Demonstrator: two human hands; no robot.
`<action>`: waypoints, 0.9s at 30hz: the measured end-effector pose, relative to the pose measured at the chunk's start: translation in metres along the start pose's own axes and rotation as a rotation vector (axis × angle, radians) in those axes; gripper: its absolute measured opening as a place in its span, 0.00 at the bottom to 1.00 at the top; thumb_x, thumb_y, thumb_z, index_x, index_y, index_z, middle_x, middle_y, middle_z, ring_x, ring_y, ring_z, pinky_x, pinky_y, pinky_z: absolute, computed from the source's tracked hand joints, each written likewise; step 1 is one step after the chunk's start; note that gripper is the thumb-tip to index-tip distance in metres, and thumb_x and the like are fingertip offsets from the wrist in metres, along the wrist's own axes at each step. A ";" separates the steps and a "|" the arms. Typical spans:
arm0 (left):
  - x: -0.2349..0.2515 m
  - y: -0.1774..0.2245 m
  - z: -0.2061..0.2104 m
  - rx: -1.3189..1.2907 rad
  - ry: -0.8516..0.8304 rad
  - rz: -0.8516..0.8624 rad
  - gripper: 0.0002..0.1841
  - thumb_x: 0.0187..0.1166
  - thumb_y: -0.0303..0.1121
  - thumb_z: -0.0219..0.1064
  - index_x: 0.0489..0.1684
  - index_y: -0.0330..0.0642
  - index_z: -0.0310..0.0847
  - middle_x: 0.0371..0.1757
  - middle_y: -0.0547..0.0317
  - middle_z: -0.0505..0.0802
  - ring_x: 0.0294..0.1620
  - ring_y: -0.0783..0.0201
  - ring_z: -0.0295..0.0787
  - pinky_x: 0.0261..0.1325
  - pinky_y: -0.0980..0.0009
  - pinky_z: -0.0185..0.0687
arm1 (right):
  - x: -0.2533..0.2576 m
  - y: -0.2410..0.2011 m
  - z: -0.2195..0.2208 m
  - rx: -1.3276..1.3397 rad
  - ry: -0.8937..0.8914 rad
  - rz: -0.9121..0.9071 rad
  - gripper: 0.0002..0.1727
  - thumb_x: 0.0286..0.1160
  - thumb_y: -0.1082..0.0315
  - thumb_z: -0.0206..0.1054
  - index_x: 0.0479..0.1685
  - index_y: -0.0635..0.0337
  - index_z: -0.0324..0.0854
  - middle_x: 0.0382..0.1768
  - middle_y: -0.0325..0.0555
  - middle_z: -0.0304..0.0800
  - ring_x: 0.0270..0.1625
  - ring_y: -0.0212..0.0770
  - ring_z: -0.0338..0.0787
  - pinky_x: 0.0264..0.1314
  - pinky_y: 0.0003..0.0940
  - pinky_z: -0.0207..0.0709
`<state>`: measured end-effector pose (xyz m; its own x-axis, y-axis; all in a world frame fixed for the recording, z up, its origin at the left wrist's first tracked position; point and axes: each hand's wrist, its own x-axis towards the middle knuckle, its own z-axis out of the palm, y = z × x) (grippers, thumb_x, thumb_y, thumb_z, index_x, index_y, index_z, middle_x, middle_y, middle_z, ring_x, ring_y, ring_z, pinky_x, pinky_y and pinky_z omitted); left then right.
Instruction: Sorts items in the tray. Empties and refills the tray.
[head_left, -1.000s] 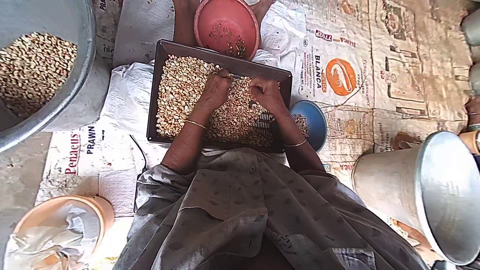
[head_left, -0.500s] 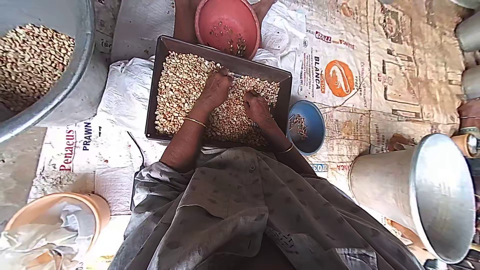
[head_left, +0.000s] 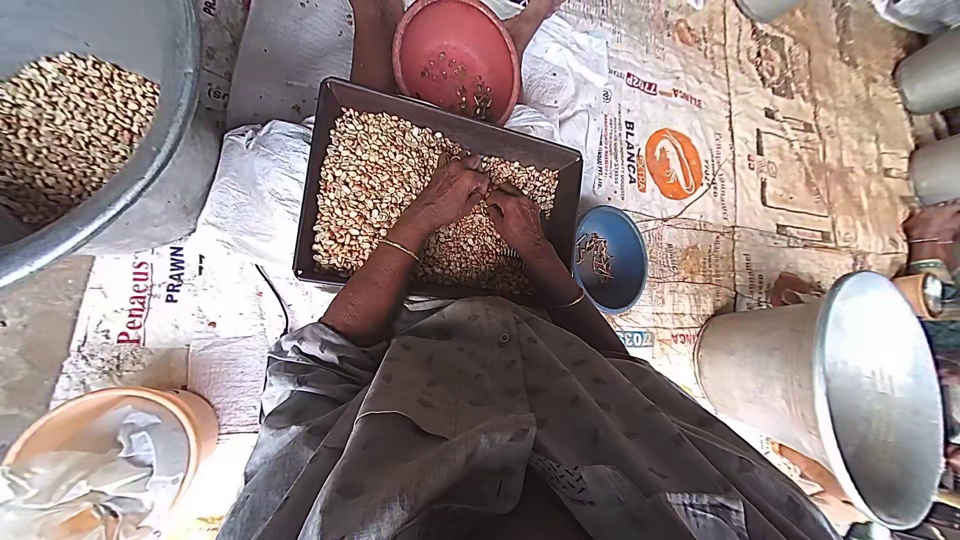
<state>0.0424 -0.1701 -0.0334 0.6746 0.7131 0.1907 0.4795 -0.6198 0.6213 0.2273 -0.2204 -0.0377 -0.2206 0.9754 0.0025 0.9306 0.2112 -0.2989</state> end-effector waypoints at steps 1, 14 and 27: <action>0.001 -0.001 0.004 0.029 -0.024 0.008 0.08 0.79 0.25 0.65 0.43 0.35 0.91 0.56 0.40 0.88 0.66 0.38 0.82 0.75 0.34 0.62 | 0.001 -0.001 -0.001 0.003 -0.017 0.015 0.12 0.81 0.70 0.62 0.52 0.63 0.91 0.61 0.59 0.90 0.62 0.60 0.91 0.61 0.60 0.82; 0.006 -0.002 0.015 0.144 -0.060 -0.041 0.12 0.86 0.27 0.59 0.47 0.30 0.90 0.58 0.35 0.88 0.68 0.35 0.82 0.79 0.34 0.60 | 0.000 0.018 -0.018 0.885 -0.049 0.255 0.07 0.83 0.76 0.59 0.49 0.67 0.82 0.34 0.45 0.88 0.26 0.31 0.86 0.30 0.27 0.83; 0.004 -0.002 0.009 0.133 -0.038 -0.074 0.11 0.83 0.23 0.59 0.46 0.28 0.88 0.57 0.32 0.87 0.67 0.33 0.81 0.79 0.36 0.61 | -0.002 0.032 -0.028 0.767 -0.175 0.251 0.06 0.81 0.77 0.61 0.47 0.71 0.81 0.37 0.49 0.87 0.35 0.36 0.89 0.43 0.34 0.87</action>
<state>0.0496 -0.1688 -0.0404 0.6542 0.7472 0.1175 0.5974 -0.6057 0.5257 0.2655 -0.2134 -0.0207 -0.1338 0.9504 -0.2807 0.5143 -0.1755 -0.8395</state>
